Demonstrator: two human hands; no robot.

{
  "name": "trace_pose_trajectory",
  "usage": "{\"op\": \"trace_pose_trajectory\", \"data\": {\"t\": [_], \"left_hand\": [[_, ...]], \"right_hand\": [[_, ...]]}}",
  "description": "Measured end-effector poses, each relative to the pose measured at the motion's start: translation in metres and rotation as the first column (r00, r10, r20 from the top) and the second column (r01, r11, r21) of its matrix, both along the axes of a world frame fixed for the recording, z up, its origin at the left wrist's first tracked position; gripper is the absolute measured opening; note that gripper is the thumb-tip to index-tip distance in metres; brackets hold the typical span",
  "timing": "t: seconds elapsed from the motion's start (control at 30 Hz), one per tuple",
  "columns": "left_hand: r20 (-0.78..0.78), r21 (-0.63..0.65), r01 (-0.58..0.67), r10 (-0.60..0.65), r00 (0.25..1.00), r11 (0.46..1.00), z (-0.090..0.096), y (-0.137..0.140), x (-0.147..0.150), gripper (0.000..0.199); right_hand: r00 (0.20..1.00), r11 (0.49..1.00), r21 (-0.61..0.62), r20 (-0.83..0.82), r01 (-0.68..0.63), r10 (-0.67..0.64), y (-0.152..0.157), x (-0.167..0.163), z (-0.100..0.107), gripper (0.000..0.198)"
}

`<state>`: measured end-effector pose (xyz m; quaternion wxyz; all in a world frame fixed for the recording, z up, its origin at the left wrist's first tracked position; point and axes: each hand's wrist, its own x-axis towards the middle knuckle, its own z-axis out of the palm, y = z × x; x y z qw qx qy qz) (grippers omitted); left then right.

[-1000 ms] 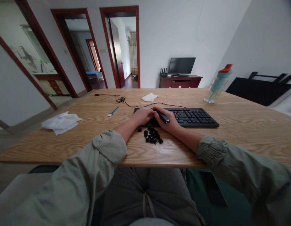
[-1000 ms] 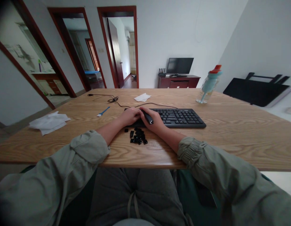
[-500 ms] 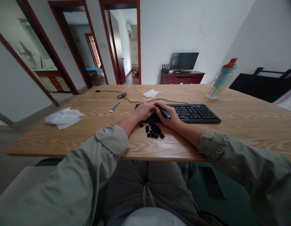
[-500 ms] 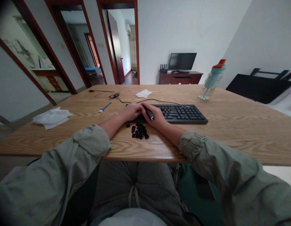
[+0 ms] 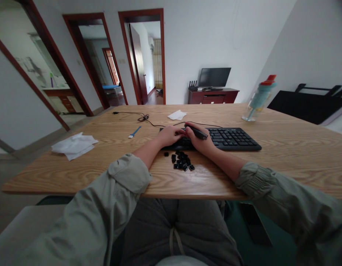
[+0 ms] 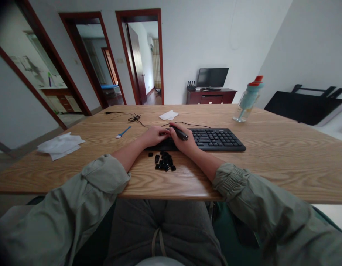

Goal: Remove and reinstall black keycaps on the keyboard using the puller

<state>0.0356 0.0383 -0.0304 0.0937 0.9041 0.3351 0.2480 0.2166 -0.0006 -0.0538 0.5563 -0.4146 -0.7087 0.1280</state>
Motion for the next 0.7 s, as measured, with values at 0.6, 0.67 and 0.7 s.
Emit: {"op": "trace_pose_trajectory", "data": {"t": [0.6, 0.67, 0.7], "left_hand": [[-0.127, 0.023, -0.142, 0.144, 0.981, 0.99, 0.009, 0.004, -0.025, 0.029], [-0.142, 0.055, -0.118, 0.125, 0.982, 0.991, 0.009, 0.005, -0.029, 0.028], [-0.142, 0.07, -0.107, 0.117, 0.983, 0.992, 0.008, 0.006, -0.03, 0.028]], "right_hand": [[0.963, 0.939, -0.311, -0.263, -0.146, 0.062, 0.026, 0.054, 0.036, 0.052], [0.939, 0.909, -0.361, -0.334, -0.209, 0.083, 0.025, 0.055, 0.038, 0.048], [0.926, 0.891, -0.382, -0.366, -0.245, 0.098, 0.023, 0.054, 0.039, 0.045]]}}
